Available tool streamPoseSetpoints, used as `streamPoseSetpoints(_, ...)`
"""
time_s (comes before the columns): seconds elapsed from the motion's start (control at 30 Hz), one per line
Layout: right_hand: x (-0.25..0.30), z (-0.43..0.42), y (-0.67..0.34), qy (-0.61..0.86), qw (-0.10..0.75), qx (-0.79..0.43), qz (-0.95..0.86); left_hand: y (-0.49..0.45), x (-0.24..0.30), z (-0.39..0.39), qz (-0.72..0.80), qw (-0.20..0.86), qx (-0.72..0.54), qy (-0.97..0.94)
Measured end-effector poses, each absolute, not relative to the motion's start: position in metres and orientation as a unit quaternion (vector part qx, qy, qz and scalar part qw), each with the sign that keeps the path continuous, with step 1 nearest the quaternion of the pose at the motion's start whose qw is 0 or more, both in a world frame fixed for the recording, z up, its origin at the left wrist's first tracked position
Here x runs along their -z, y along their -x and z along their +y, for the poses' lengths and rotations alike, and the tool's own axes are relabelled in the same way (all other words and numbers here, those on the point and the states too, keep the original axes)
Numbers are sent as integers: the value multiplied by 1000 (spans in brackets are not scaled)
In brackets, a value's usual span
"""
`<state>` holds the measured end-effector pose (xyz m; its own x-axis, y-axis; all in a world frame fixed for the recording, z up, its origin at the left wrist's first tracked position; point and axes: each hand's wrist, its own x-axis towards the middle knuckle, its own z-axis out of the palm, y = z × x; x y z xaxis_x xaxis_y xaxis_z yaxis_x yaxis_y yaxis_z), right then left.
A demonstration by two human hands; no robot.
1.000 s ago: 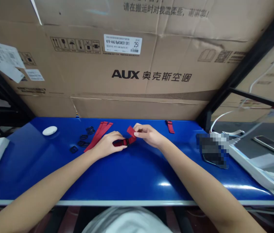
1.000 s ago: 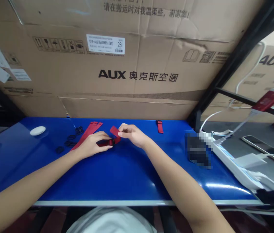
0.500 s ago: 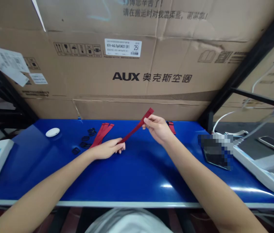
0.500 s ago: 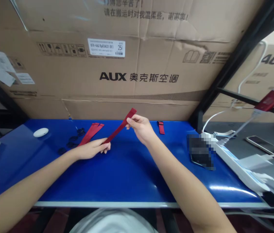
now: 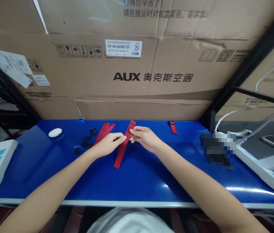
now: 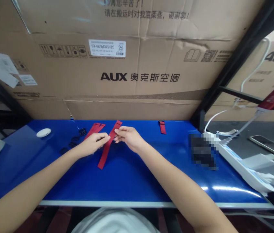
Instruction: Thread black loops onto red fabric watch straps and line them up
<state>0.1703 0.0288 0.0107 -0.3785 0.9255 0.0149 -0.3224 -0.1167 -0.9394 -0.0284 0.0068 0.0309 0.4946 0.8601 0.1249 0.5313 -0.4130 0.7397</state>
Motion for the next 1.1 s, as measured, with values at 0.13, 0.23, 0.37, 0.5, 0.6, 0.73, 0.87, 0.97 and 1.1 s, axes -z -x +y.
streamPoseSetpoints(0.13, -4, 34, -177, 378, 449, -627, -512, 58, -27, 27, 528, 194, -231, -794)
streamPoseSetpoints(0.23, 0, 38, -183, 408, 435, -608, -524, 86, -22, 41, 613, 92, -165, -767)
streamPoseSetpoints(0.37, 2, 40, -187, 417, 426, -599, -535, 114, -18, 51, 692, -31, -114, -712)
streamPoseSetpoints(0.5, 1, 42, -189, 431, 409, -580, -557, 128, -17, 56, 722, -72, -76, -684)
streamPoseSetpoints(0.6, -2, 46, -202, 500, 360, -485, -621, 135, -20, 60, 724, -52, -82, -683)
streamPoseSetpoints(0.73, -6, 58, -244, 691, 207, -133, -680, 153, -32, 60, 724, 12, -123, -678)
streamPoseSetpoints(0.87, -1, 73, -282, 843, 55, -8, -536, 175, -39, 52, 755, 86, -64, -647)
streamPoseSetpoints(0.97, 5, 77, -285, 848, -12, -69, -526, 181, -36, 46, 763, 135, -46, -630)
streamPoseSetpoints(1.1, 6, 63, -253, 805, -15, -45, -592, 177, -32, 43, 772, 180, -65, -606)
